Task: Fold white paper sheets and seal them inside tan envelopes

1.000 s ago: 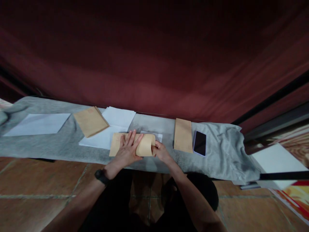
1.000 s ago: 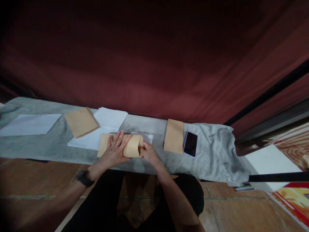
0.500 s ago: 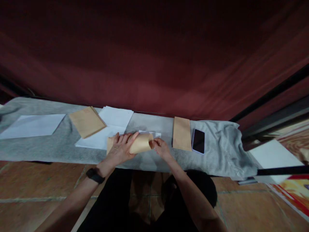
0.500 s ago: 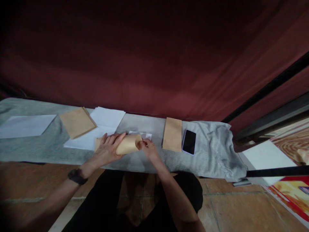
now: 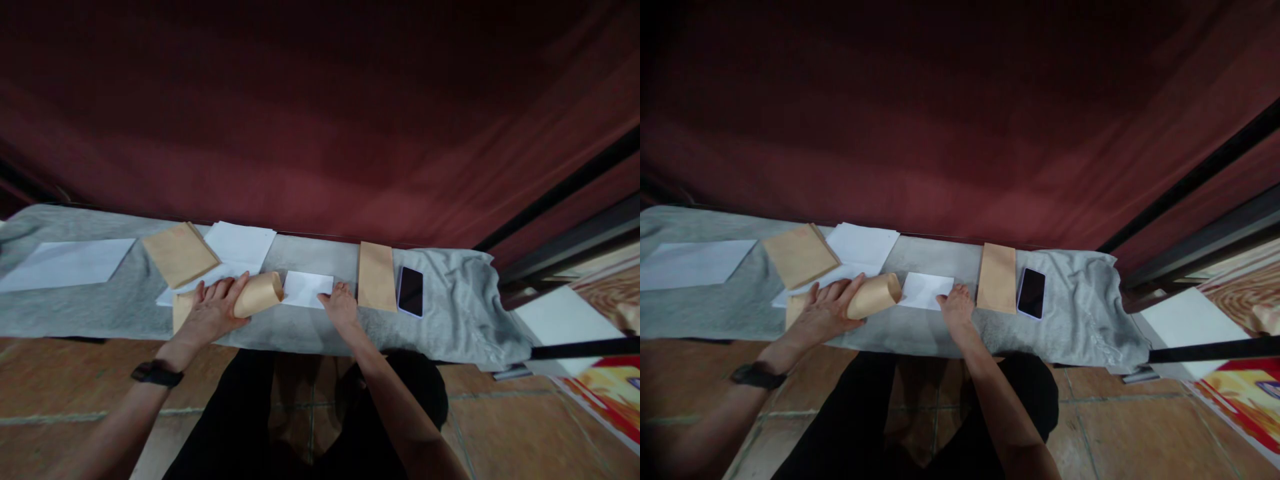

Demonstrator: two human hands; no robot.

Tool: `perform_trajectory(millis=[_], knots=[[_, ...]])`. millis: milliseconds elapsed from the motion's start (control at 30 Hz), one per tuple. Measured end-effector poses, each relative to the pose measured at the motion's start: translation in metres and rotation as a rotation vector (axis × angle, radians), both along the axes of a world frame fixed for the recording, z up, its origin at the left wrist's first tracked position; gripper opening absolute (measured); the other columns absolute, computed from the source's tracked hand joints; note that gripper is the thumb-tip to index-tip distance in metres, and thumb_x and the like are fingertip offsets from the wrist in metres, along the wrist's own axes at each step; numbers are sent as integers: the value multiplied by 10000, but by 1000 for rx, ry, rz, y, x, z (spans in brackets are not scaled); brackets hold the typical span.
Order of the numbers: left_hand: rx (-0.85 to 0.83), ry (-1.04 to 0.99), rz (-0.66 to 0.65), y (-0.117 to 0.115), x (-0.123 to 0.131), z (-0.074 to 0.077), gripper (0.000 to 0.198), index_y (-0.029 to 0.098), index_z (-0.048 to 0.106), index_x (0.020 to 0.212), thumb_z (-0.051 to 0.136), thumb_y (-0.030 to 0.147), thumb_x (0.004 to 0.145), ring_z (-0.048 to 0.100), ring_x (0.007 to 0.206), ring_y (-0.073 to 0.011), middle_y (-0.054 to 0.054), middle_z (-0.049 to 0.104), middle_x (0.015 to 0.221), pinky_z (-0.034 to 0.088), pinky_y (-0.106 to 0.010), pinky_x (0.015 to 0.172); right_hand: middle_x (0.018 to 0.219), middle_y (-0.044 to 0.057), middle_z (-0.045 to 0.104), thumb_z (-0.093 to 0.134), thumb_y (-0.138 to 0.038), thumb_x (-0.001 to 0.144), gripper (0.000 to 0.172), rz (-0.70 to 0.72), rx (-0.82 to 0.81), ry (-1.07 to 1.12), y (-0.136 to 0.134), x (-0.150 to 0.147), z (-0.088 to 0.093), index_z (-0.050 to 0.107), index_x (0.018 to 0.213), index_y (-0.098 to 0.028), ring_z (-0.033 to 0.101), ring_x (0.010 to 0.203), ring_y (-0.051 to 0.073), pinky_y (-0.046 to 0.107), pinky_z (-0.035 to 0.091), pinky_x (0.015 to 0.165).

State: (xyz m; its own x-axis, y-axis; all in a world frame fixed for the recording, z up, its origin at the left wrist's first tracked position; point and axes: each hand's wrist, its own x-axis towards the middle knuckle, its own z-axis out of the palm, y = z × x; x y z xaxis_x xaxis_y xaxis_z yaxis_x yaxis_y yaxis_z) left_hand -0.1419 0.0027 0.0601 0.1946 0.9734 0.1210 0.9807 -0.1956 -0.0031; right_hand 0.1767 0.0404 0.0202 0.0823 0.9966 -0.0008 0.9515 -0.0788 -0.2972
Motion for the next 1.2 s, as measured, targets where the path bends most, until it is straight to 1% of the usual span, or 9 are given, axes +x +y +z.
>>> perform_trajectory(millis=[167, 267, 333, 467, 600, 667, 800, 1000, 1200], knots=[[-40, -56, 29, -5, -1, -2, 1001, 225, 264, 1620, 692, 434, 740, 511, 1317, -416, -187, 535, 1433, 175, -654, 1196, 1217, 252, 684, 701, -487, 920, 530, -28, -49, 33, 1, 0, 4, 595, 1257, -91, 675, 1110, 340, 394, 547, 903], [-48, -77, 48, -4, -1, -4, 1005, 221, 269, 1620, 689, 434, 732, 499, 1331, -417, -190, 535, 1433, 168, -652, 1199, 1185, 190, 702, 709, -396, 914, 369, -26, -56, 132, 1, 0, 3, 618, 1173, -149, 685, 1091, 308, 352, 541, 872], [-64, -78, 47, -3, -3, -6, 1020, 215, 244, 1626, 686, 440, 734, 479, 1353, -414, -190, 521, 1447, 157, -649, 1203, 1076, 134, 727, 686, -317, 915, 223, -14, -50, 233, 3, 2, 1, 629, 1084, -183, 704, 1006, 281, 336, 536, 832], [-76, -69, 40, -2, -8, -12, 1049, 224, 189, 1637, 692, 472, 751, 466, 1362, -415, -183, 492, 1469, 153, -644, 1204, 809, 13, 688, 642, -245, 882, 76, -64, 15, 588, 15, 14, -1, 598, 940, -226, 680, 764, 209, 296, 522, 694], [-84, -82, 29, 0, -9, -15, 1101, 249, 154, 1642, 727, 488, 732, 458, 1372, -416, -176, 476, 1484, 144, -628, 1209, 814, -4, 691, 636, -304, 845, 106, -42, 209, 1052, 28, 23, 0, 592, 906, -229, 646, 759, 177, 261, 515, 663], [-106, -100, 31, 2, -7, -15, 1131, 247, 150, 1642, 746, 478, 709, 448, 1384, -415, -180, 472, 1485, 142, -615, 1213, 839, 11, 710, 635, -351, 840, 148, 3, 249, 1161, 30, 23, -1, 620, 905, -219, 643, 790, 180, 264, 517, 689], [-137, -146, 11, 5, -4, -19, 1167, 238, 111, 1646, 742, 496, 700, 427, 1410, -405, -180, 474, 1484, 120, -608, 1224, 788, -2, 695, 602, -396, 859, 192, 68, 208, 1044, 25, 18, -5, 656, 823, -215, 621, 749, 178, 278, 512, 713], [-110, -165, -23, 4, -6, -24, 1194, 222, 101, 1645, 757, 490, 683, 421, 1417, -406, -187, 483, 1482, 119, -616, 1227, 798, -3, 707, 622, -252, 843, 117, 125, 40, 796, 22, 23, 1, 694, 753, -237, 653, 786, 188, 304, 547, 788], [-60, -174, -101, 2, 0, -16, 1160, 207, 142, 1641, 771, 448, 696, 431, 1401, -421, -206, 500, 1460, 135, -657, 1215, 581, -44, 589, 620, -276, 856, 262, 154, -117, 817, 19, 21, 2, 639, 600, -226, 584, 536, 141, 251, 527, 535]])
